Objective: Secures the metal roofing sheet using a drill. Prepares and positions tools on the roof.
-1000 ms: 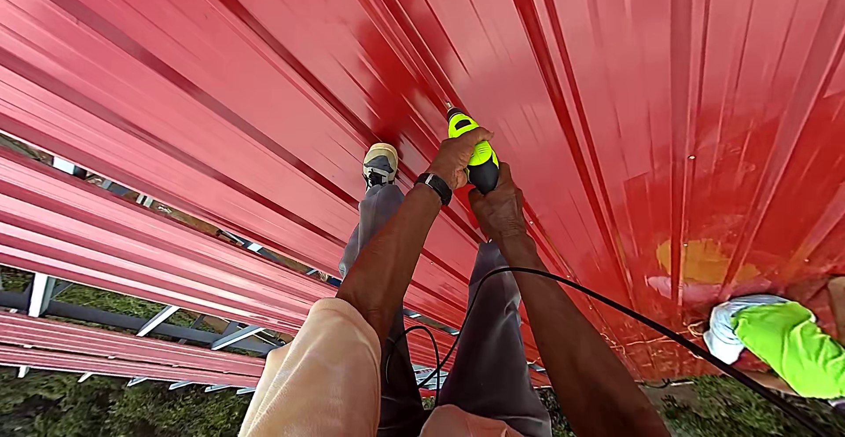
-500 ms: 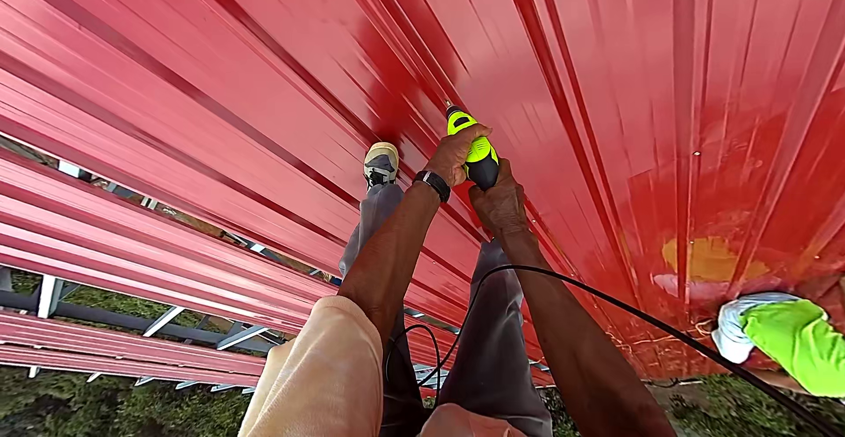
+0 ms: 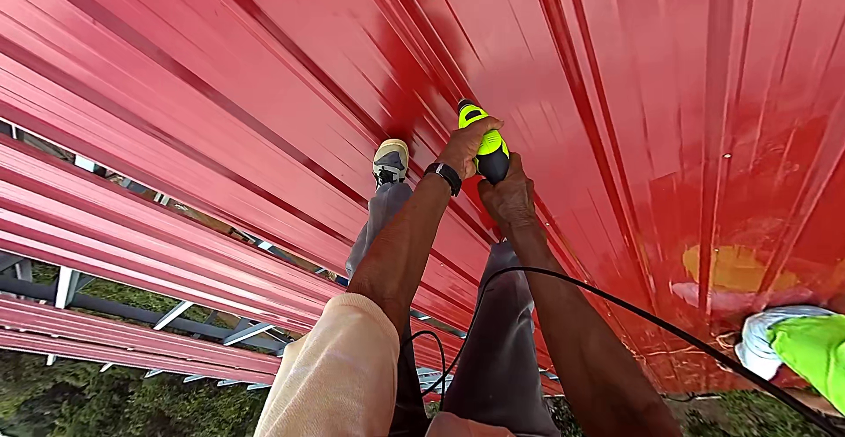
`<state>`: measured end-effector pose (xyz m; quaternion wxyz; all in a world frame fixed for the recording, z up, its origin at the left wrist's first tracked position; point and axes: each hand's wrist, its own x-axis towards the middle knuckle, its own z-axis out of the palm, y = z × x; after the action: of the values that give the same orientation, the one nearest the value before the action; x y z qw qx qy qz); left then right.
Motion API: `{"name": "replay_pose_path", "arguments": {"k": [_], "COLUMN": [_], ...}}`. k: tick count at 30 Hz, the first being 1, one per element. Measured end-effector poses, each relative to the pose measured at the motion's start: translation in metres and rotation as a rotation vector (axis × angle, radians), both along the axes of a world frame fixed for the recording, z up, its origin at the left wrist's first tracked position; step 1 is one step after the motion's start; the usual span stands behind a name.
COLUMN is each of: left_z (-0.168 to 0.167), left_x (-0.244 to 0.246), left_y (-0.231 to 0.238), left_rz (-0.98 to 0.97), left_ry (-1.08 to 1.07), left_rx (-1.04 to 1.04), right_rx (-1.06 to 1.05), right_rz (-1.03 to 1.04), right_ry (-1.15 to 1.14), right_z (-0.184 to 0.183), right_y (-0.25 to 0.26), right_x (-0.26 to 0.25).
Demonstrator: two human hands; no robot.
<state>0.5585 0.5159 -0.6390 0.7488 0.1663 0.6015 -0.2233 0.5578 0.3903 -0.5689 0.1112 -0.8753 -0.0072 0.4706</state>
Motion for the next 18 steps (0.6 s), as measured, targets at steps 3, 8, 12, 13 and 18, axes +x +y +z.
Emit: {"name": "replay_pose_path", "arguments": {"k": [3,8,12,13,18], "left_z": [0.000,-0.001,0.031,0.046,0.106], "left_x": [0.001,-0.006,-0.011,-0.009,-0.036], "left_y": [0.001,0.000,-0.015,-0.015,-0.054], "left_rz": [-0.007,0.033,0.012,-0.017,-0.218], "left_ry": [-0.006,-0.019,-0.067,-0.117,-0.200], "left_rx": [0.002,-0.022,-0.008,0.010,0.042], "right_rx": [-0.004,-0.010,0.064,0.081,0.060], "right_rz": [0.018,0.046,0.021,-0.009,-0.089], "right_ry": [-0.003,-0.002,-0.063,-0.085,-0.113], "right_z": [-0.003,-0.002,0.031,0.042,0.077], "right_y": [-0.001,-0.003,-0.022,-0.025,-0.066], "right_x": [0.002,0.000,-0.016,-0.021,-0.049]}}
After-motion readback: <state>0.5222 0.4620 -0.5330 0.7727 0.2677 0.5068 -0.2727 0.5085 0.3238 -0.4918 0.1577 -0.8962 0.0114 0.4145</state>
